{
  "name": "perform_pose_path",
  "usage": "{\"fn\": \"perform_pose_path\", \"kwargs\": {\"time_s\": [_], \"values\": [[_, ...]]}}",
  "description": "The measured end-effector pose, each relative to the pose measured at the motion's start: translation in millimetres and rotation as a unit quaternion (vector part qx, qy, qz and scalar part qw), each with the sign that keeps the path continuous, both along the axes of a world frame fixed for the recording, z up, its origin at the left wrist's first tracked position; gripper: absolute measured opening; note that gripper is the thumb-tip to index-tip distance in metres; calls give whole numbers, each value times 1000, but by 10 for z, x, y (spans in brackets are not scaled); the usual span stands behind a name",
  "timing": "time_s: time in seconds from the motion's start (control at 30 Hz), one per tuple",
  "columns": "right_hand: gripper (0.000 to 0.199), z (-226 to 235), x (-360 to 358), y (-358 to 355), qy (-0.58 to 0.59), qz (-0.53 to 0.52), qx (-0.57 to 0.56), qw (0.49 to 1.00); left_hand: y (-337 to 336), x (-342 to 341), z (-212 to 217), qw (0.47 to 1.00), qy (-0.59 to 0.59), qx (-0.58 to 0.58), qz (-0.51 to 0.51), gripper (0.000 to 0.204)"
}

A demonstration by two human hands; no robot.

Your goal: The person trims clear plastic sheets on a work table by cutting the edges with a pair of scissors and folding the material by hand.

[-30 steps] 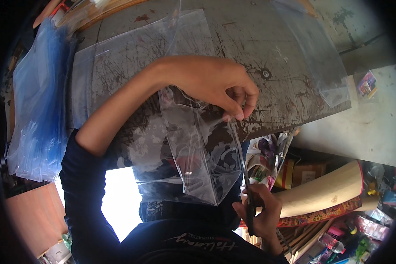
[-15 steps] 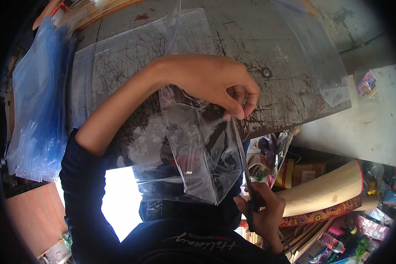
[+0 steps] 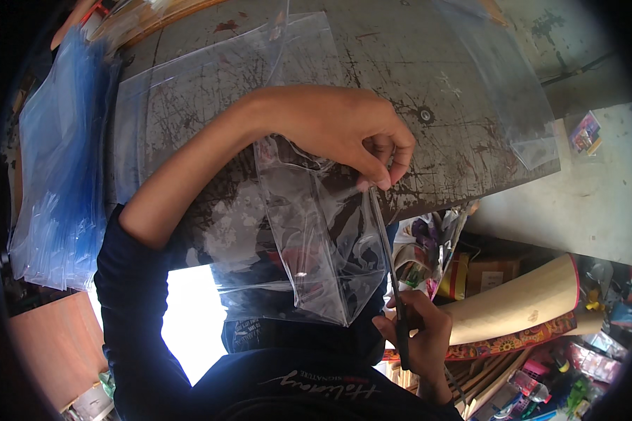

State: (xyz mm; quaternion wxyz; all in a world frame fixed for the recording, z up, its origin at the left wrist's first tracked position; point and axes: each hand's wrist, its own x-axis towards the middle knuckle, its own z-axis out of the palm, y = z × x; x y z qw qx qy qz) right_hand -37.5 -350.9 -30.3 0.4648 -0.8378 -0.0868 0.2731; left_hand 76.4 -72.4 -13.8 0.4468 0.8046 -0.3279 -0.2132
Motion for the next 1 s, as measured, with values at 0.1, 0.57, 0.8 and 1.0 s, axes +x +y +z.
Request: {"fn": "perform_pose_path", "kwargs": {"time_s": [0.1,0.57,0.8,1.0], "values": [[31,-14,-14,-9,-6,-1,0,1000,6,-5,-7,1000,-5,-5,-1,13],[37,-40,12,-52,77,7,126,989,46,-50,70,1000,-2,12,18,16],[36,-46,39,-27,70,3,84,994,159,-22,107,987,-117,99,47,18],[34,-33,80,84,58,5,78,995,212,42,28,995,-95,37,24,15]]}}
